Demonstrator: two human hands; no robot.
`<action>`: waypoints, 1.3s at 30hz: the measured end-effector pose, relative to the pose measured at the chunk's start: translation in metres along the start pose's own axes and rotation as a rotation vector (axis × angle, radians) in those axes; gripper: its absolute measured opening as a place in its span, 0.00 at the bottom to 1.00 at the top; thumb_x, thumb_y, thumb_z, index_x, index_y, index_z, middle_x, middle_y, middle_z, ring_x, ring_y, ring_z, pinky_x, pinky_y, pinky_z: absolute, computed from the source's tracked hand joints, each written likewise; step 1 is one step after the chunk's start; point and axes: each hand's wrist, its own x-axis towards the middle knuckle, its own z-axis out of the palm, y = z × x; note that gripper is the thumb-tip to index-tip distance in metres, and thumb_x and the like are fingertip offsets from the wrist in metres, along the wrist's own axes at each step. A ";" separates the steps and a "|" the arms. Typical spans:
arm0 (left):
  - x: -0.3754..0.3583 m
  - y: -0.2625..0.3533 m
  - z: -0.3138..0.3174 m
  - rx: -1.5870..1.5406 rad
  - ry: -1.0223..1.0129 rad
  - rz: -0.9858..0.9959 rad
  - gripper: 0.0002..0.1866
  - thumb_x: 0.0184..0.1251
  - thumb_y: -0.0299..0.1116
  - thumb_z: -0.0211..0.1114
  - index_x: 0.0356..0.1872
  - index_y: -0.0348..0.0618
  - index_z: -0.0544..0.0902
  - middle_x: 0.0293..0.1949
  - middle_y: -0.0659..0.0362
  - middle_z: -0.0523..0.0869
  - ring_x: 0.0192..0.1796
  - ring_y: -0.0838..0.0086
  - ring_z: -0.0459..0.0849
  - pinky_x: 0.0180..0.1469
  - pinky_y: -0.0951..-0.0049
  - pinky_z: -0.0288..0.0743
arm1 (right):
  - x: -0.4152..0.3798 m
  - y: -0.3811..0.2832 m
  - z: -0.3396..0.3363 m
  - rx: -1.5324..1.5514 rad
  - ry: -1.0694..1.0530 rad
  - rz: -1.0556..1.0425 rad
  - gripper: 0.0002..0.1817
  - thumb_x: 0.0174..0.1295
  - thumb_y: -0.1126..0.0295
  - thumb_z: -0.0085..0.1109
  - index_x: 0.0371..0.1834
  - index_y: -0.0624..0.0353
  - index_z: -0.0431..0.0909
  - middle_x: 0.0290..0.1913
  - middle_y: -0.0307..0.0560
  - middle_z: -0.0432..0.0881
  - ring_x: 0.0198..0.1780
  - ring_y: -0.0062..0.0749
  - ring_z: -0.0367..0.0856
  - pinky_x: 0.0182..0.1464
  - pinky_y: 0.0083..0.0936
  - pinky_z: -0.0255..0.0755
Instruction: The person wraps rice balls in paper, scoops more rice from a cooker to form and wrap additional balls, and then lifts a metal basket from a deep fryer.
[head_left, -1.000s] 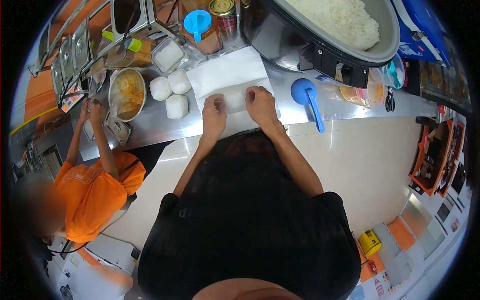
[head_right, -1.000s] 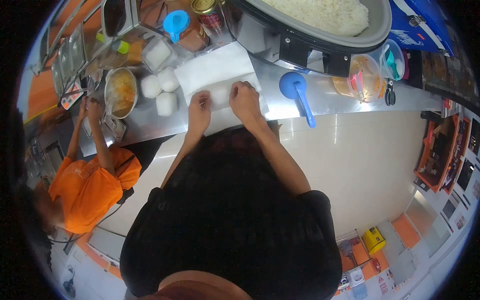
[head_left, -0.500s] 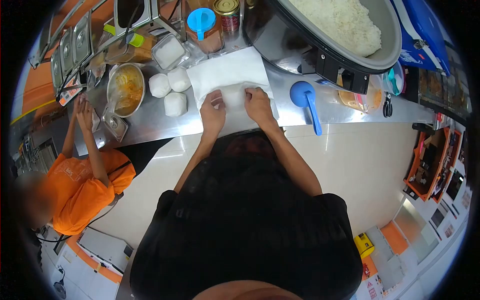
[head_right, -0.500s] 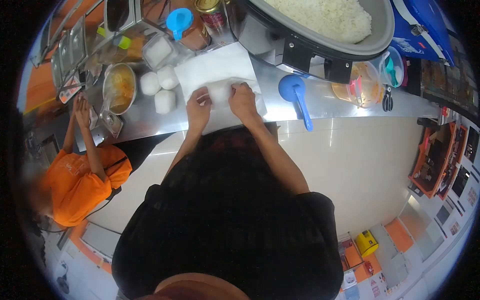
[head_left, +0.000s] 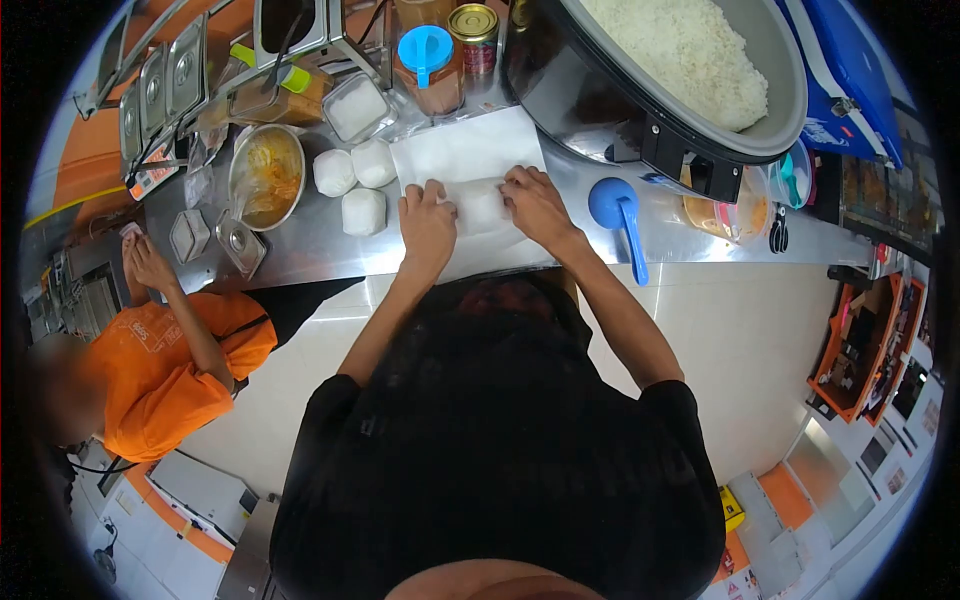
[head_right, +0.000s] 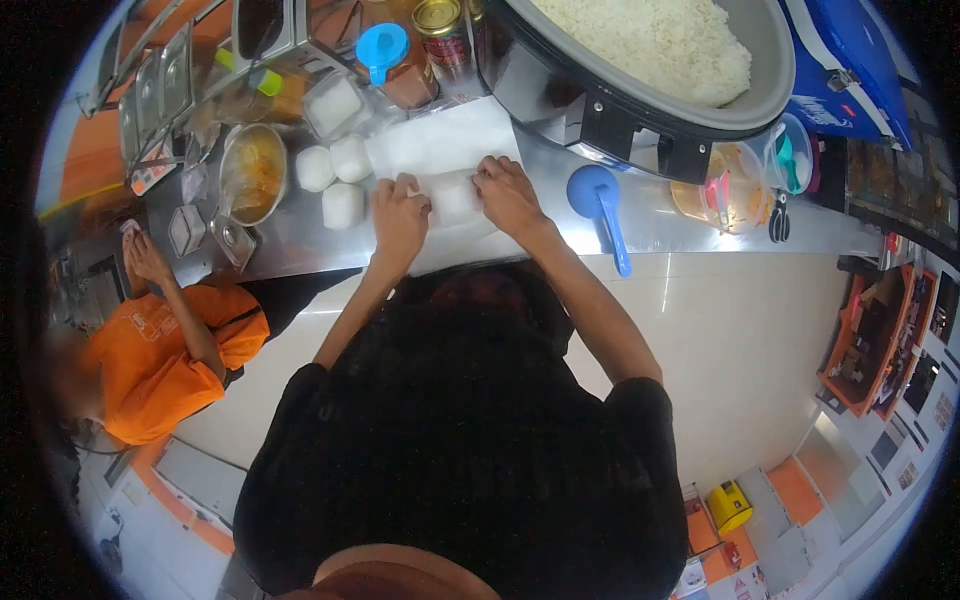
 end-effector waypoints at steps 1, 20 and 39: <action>0.005 0.000 -0.004 0.025 0.084 0.096 0.04 0.58 0.26 0.70 0.28 0.44 0.92 0.52 0.61 0.87 0.57 0.55 0.80 0.59 0.58 0.76 | -0.002 -0.001 0.000 0.016 0.010 0.014 0.12 0.62 0.76 0.63 0.47 0.60 0.90 0.53 0.49 0.81 0.58 0.48 0.78 0.64 0.40 0.73; -0.006 -0.031 0.022 -0.235 0.079 0.118 0.07 0.70 0.32 0.70 0.46 0.47 0.90 0.34 0.54 0.83 0.40 0.55 0.86 0.43 0.56 0.81 | -0.027 -0.018 0.029 -0.027 0.209 0.103 0.18 0.65 0.76 0.60 0.59 0.59 0.81 0.47 0.50 0.81 0.53 0.48 0.84 0.52 0.41 0.84; -0.034 -0.032 0.001 -0.384 0.012 0.343 0.22 0.66 0.24 0.70 0.61 0.32 0.83 0.57 0.43 0.81 0.59 0.49 0.82 0.62 0.57 0.80 | -0.055 -0.024 -0.004 0.158 0.149 0.001 0.21 0.62 0.76 0.65 0.59 0.65 0.83 0.61 0.55 0.81 0.61 0.53 0.81 0.64 0.41 0.78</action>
